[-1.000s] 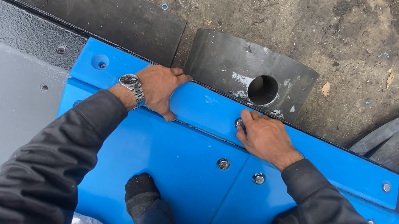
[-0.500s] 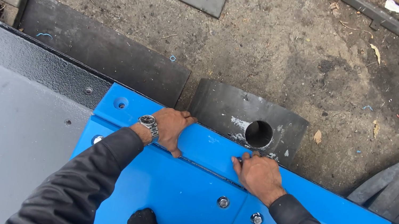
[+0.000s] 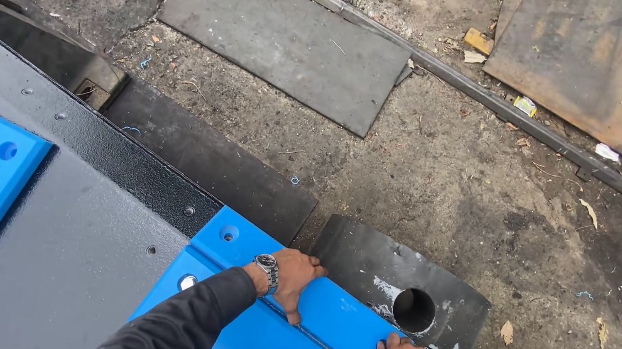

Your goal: Assembling and mounting blue plastic panels onto a large frame using bolts and washers.

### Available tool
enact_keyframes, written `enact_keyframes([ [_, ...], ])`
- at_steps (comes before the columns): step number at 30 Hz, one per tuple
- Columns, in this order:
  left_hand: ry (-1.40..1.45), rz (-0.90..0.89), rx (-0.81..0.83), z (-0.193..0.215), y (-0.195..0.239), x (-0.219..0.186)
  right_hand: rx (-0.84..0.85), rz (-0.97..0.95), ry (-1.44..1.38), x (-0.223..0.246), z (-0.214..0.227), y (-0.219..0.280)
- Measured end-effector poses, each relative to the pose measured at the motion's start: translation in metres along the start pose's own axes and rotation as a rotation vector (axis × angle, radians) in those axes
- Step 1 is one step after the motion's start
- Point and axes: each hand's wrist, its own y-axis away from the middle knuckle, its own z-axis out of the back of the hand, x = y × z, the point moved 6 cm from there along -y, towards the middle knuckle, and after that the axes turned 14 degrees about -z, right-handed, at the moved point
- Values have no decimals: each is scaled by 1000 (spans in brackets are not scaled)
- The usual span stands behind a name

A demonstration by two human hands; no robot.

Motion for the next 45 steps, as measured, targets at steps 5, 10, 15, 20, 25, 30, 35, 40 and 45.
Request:
enact_keyframes([
  [5, -15, 1, 6, 0, -3, 3, -18, -5, 68, 1, 13, 1],
  [10, 16, 3, 11, 2, -3, 4, 91, -22, 25, -8, -12, -8],
  [15, -4, 5, 37, -4, -5, 3, 33, -28, 20, 2, 27, 3],
  [20, -8, 8, 33, -1, -6, 3, 108, -3, 66, 1, 13, 1],
  [25, 6, 3, 32, -2, -4, 3, -24, 28, 9, 5, 24, 0],
  [30, -1, 4, 12, -1, -6, 6, 20, 4, 55, 3, 7, -4],
  [35, 14, 1, 14, -1, -3, 4, -37, 110, -1, 3, 21, -1],
  [40, 10, 10, 27, 3, -7, 5, 29, 49, 17, 2, 14, 3],
  [45, 17, -10, 2, 0, -3, 0, -68, 99, -29, 13, 47, 8],
])
